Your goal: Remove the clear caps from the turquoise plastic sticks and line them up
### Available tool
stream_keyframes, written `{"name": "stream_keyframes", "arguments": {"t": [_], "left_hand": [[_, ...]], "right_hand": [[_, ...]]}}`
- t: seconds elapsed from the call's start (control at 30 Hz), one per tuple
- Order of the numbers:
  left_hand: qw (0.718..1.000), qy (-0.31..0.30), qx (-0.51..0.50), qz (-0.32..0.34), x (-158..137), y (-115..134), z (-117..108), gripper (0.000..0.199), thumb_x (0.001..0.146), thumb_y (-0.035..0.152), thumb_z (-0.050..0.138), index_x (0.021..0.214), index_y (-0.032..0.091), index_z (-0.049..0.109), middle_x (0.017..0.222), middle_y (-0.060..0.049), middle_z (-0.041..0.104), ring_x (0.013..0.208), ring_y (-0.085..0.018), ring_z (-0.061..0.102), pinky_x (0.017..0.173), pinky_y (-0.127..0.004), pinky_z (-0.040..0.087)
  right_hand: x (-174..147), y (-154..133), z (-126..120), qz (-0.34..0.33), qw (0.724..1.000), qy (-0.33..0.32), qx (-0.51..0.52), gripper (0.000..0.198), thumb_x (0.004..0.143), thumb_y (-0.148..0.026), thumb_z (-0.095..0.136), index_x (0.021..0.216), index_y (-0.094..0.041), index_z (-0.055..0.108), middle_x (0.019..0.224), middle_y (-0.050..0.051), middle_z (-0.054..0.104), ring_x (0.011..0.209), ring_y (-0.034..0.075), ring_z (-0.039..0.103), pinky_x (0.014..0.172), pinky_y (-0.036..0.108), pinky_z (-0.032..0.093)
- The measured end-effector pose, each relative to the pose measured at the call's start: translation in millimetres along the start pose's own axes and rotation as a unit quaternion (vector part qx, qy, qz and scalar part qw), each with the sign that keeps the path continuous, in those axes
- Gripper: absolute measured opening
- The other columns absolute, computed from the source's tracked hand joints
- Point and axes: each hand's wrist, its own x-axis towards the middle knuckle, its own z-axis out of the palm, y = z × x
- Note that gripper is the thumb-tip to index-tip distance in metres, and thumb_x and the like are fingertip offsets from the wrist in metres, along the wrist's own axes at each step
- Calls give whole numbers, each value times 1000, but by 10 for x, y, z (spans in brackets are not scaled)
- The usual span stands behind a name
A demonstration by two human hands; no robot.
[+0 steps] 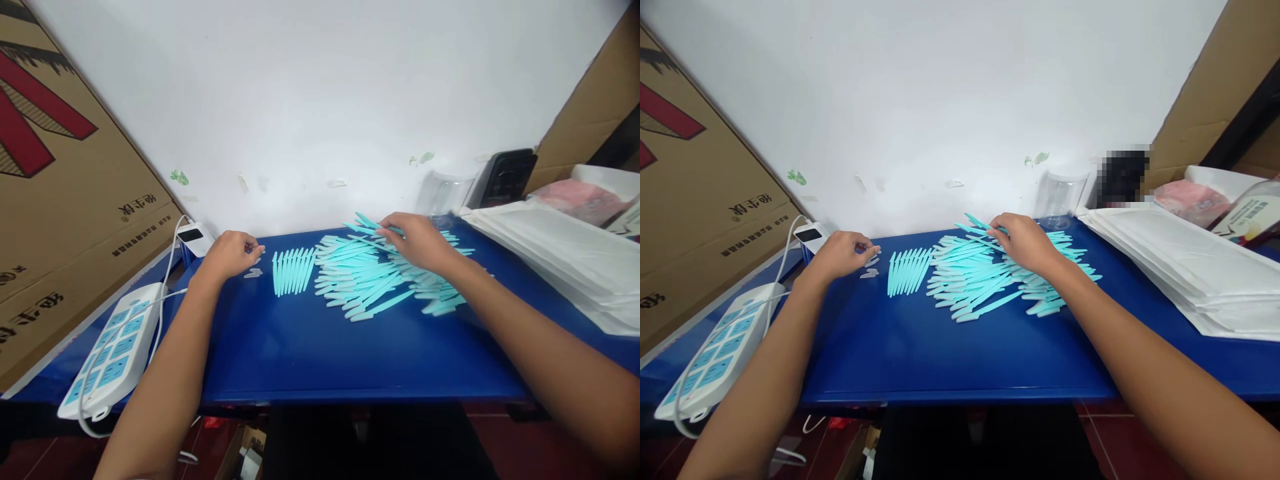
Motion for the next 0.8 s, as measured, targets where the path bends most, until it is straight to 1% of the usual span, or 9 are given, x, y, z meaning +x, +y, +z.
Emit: {"name": "stream_keyframes", "arguments": {"t": [0.07, 0.13, 0.27, 0.37, 0.5, 0.67, 0.73, 0.8], "left_hand": [[999, -30, 14, -24, 5, -70, 26, 34, 91, 46, 63, 87, 19, 83, 85, -11, 79, 81, -29, 72, 73, -37, 51], [998, -53, 19, -40, 7, -115, 45, 34, 90, 48, 63, 82, 20, 82, 84, -11, 79, 78, -29, 72, 71, -36, 50], [995, -79, 15, -53, 5, -171, 57, 38, 89, 53, 63, 75, 22, 80, 80, -11, 78, 73, -28, 71, 69, -36, 47], [995, -88, 4, -50, 3, -204, 62, 42, 88, 57, 63, 75, 22, 81, 79, -10, 79, 73, -27, 71, 67, -35, 47], [995, -93, 0, -46, 4, -242, 85, 42, 87, 59, 64, 79, 23, 82, 84, -10, 80, 75, -26, 72, 66, -32, 48], [995, -77, 6, -55, -1, -294, 103, 38, 88, 55, 65, 89, 21, 83, 87, -11, 81, 75, -26, 71, 65, -34, 48], [995, -73, 12, -62, -4, -315, 92, 36, 88, 53, 66, 88, 21, 83, 86, -11, 80, 75, -27, 70, 66, -35, 49], [994, -76, 18, -74, -4, -325, 76, 38, 88, 56, 67, 85, 21, 82, 83, -12, 78, 75, -28, 70, 68, -36, 50]], "right_hand": [[-10, -47, 32, -5, 1000, -13, 9, 28, 103, -39, 55, 93, -19, 72, 91, 10, 77, 79, 28, 70, 71, 38, 47], [-12, -85, 42, -6, 999, -26, 20, 28, 103, -39, 55, 93, -20, 72, 91, 10, 77, 79, 27, 69, 71, 37, 47], [-6, -129, 25, 0, 999, -32, 39, 28, 103, -39, 55, 90, -20, 71, 91, 9, 77, 79, 26, 70, 73, 37, 47], [-4, -141, 14, -4, 998, -21, 53, 27, 103, -39, 56, 92, -20, 71, 93, 9, 78, 81, 26, 71, 74, 37, 49], [-4, -145, 17, -11, 998, -14, 59, 27, 103, -40, 56, 94, -20, 72, 93, 9, 79, 82, 27, 72, 75, 38, 50], [-5, -144, 21, -14, 998, -13, 52, 26, 103, -40, 57, 94, -20, 72, 93, 9, 78, 82, 27, 71, 76, 39, 50], [-6, -147, 18, -11, 998, -11, 53, 26, 103, -39, 57, 94, -20, 72, 93, 9, 78, 82, 27, 71, 76, 38, 49], [-5, -152, 13, -7, 998, -11, 57, 25, 102, -39, 58, 94, -20, 72, 93, 9, 79, 81, 26, 71, 75, 38, 49]]}}
